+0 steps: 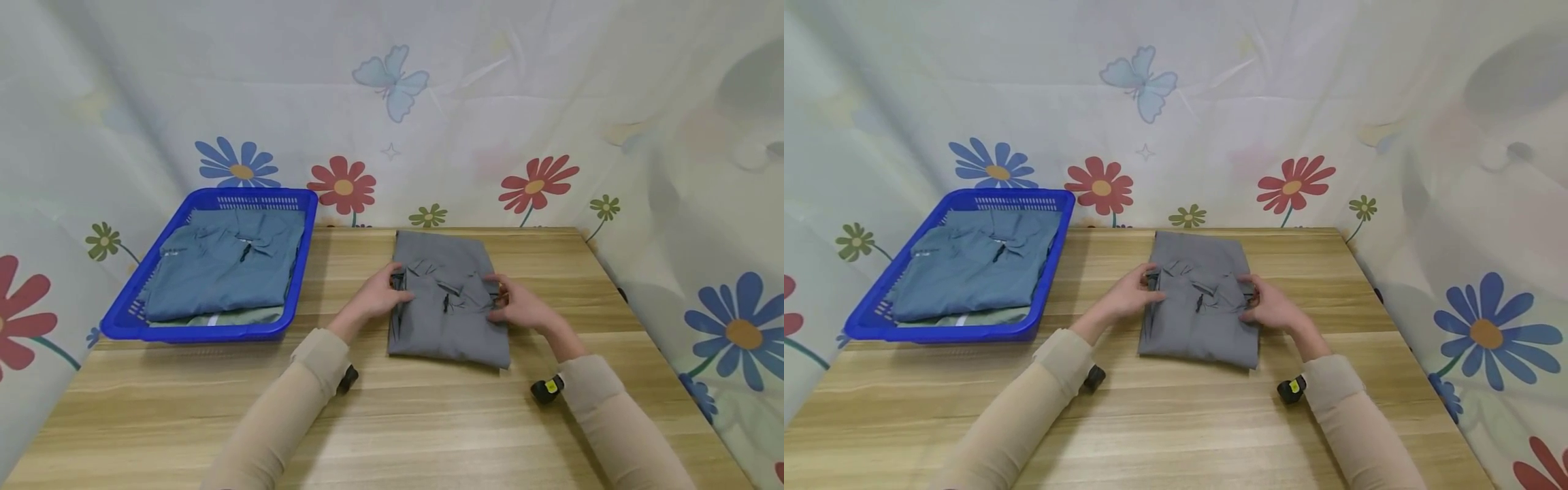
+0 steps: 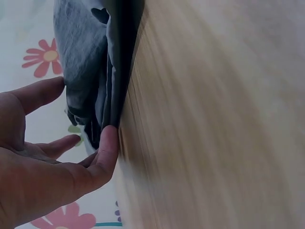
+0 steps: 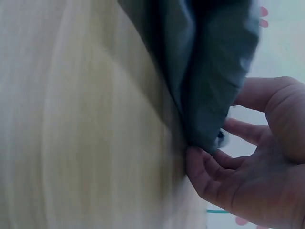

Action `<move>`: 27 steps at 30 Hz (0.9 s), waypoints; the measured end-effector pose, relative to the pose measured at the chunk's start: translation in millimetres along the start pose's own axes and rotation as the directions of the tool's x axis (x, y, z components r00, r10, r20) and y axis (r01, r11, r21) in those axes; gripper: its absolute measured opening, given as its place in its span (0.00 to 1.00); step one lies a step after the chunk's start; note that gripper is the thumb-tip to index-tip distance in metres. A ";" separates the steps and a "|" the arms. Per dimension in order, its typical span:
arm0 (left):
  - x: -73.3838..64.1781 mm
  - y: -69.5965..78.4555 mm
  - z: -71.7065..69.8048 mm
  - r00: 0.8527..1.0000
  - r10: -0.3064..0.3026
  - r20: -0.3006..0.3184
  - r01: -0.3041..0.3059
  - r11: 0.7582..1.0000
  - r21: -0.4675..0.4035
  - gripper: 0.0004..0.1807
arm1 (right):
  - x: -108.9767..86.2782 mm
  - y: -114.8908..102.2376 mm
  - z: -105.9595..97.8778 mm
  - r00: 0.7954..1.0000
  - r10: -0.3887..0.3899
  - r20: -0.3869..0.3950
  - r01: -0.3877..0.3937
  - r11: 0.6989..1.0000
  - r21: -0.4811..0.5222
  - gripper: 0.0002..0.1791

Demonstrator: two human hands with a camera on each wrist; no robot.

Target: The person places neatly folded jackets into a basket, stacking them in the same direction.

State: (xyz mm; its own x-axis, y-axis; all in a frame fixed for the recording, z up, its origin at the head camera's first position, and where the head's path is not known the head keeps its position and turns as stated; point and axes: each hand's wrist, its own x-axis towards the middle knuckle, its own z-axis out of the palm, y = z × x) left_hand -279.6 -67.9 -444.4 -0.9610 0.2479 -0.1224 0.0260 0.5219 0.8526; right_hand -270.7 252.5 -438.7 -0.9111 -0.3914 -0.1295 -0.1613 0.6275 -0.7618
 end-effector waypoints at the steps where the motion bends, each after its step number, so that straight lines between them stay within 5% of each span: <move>1: 1.1 0.1 0.5 1.000 -0.007 -0.004 0.007 1.000 -0.010 0.41 | 1.7 0.4 1.7 1.000 -0.001 -0.007 0.001 1.000 0.004 0.45; 15: 8.4 -7.6 3.4 0.997 -0.074 -0.030 0.068 0.983 -0.170 0.36 | 10.5 4.9 11.3 0.997 0.059 -0.040 -0.053 0.991 0.126 0.41; 27: 3.7 -11.3 1.2 0.990 -0.126 -0.069 0.104 0.958 -0.266 0.32 | 9.6 10.4 15.8 0.999 0.014 -0.035 -0.006 0.975 0.224 0.38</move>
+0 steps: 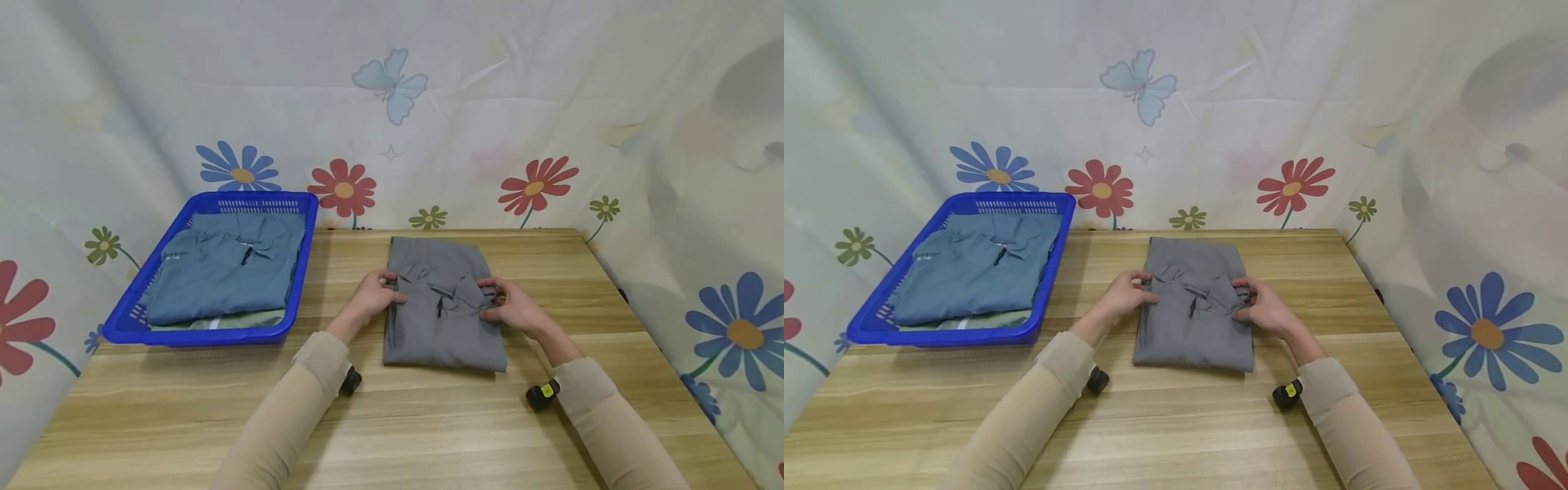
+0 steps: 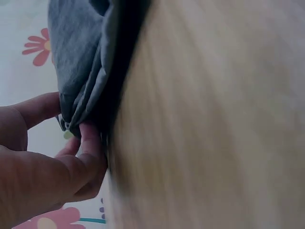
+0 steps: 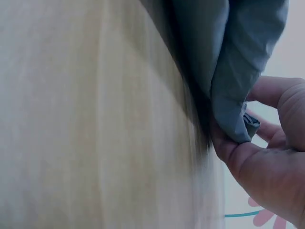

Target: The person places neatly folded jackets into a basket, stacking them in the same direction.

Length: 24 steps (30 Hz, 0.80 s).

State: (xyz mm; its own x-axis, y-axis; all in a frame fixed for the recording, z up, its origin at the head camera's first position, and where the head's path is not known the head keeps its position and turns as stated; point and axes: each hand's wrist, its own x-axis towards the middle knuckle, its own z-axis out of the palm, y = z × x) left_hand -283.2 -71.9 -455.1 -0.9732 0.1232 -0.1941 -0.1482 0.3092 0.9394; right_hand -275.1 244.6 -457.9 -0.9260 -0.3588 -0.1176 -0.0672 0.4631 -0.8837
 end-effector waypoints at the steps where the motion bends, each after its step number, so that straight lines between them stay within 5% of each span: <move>1: -0.2 -0.1 -0.2 1.000 0.004 -0.002 -0.004 1.000 -0.009 0.32 | -0.1 1.0 -0.5 1.000 -0.005 0.010 0.005 1.000 0.013 0.39; 10: 1.6 -5.3 -5.3 0.994 0.090 0.065 -0.092 0.995 0.029 0.37 | -2.4 2.4 -4.2 0.992 -0.048 0.119 0.034 0.992 0.121 0.42; 19: -4.6 -3.5 -9.8 0.973 0.186 0.139 -0.195 0.979 0.059 0.40 | -3.9 1.1 -4.0 0.993 -0.036 0.109 0.027 0.996 0.087 0.37; 24: -9.6 -0.2 -12.1 0.970 0.172 0.173 -0.191 0.977 0.099 0.33 | -5.4 -4.1 -3.1 0.992 -0.035 0.120 0.023 0.994 0.104 0.37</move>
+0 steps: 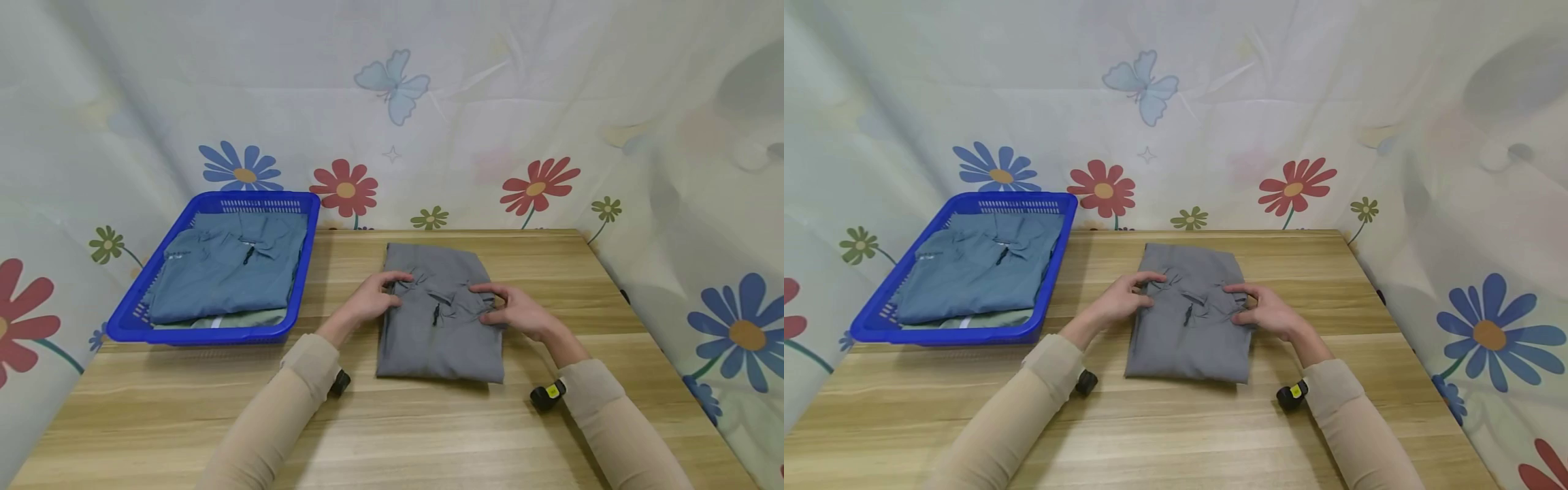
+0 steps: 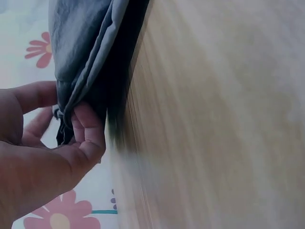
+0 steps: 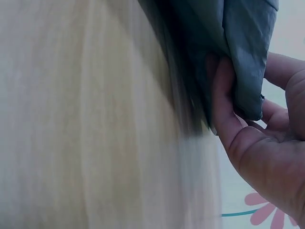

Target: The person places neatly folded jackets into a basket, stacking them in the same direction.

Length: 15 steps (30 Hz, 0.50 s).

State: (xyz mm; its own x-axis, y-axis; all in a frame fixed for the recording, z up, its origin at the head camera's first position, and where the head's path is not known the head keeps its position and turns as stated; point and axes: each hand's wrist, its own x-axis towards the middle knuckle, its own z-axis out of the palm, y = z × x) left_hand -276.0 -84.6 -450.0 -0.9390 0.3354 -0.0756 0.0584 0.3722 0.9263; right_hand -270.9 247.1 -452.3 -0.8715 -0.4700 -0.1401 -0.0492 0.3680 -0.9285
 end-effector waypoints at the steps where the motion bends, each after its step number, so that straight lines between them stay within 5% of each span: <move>1: -0.8 0.3 -0.3 1.000 -0.013 0.002 0.013 1.000 0.011 0.31 | -0.2 -1.2 0.4 1.000 0.002 0.003 -0.002 1.000 0.002 0.37; 7: -5.2 1.1 -3.0 0.998 -0.063 -0.001 0.063 0.998 0.019 0.30 | -2.1 -10.1 3.1 1.000 0.004 0.004 -0.004 0.999 -0.041 0.38; 15: -13.9 8.5 -11.6 0.999 -0.038 -0.032 0.039 0.999 0.028 0.30 | -1.7 -18.3 3.9 1.000 0.007 0.028 -0.007 1.000 -0.020 0.40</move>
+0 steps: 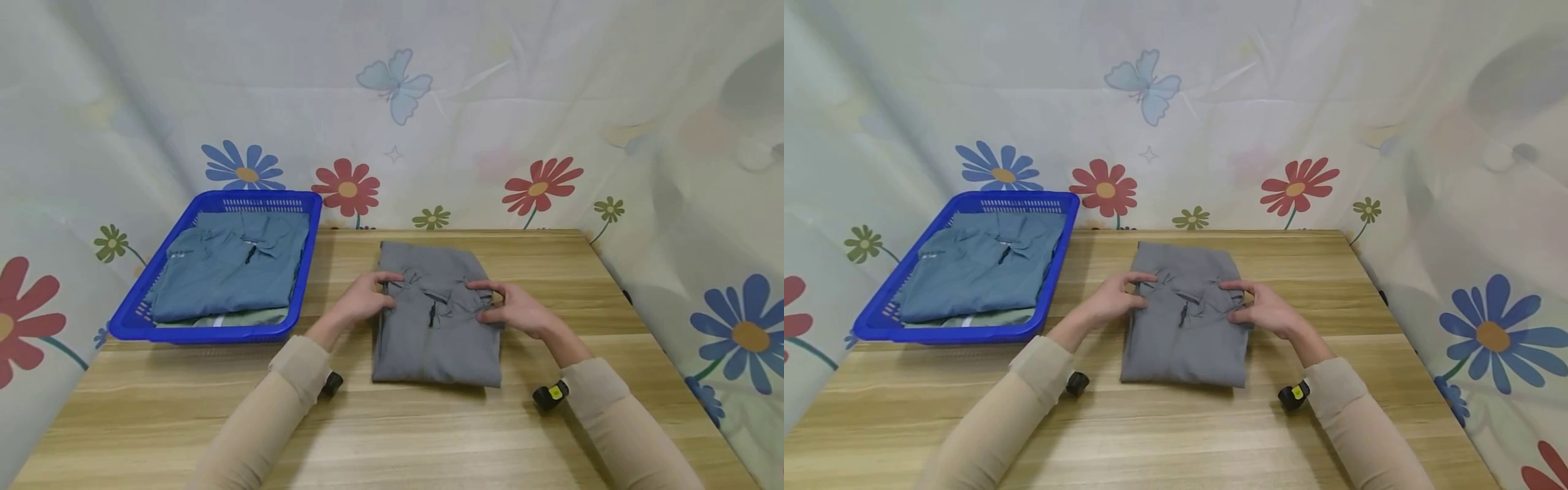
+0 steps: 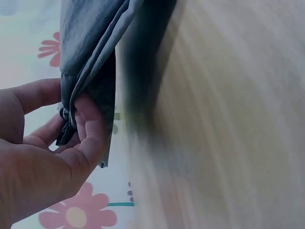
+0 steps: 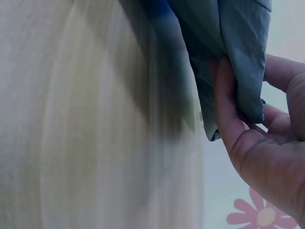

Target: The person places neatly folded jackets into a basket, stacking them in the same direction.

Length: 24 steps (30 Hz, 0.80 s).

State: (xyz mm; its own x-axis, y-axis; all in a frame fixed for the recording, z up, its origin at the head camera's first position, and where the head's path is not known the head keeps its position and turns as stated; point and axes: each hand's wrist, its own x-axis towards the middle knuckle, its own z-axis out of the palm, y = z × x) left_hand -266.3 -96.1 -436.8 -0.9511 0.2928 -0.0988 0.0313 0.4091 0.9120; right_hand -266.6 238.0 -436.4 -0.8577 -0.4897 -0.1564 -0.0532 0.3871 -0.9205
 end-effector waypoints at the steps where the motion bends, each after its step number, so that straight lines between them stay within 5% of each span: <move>1: -1.6 1.7 -1.5 1.000 0.003 -0.003 -0.003 1.000 0.004 0.30 | -0.2 -1.6 0.4 1.000 -0.004 0.004 0.004 1.000 0.008 0.40; 24: -33.7 41.4 -43.0 1.000 -0.021 0.008 0.020 0.996 0.086 0.29 | -3.8 -51.9 8.2 1.000 -0.020 -0.005 0.020 1.000 -0.012 0.39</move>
State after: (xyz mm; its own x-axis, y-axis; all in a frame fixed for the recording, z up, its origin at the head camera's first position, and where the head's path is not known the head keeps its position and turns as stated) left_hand -246.3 -126.3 -378.6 -0.9491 0.2911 -0.1205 0.0387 0.4873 0.8724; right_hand -256.4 213.4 -391.0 -0.8589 -0.4937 -0.1360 -0.0764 0.3863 -0.9192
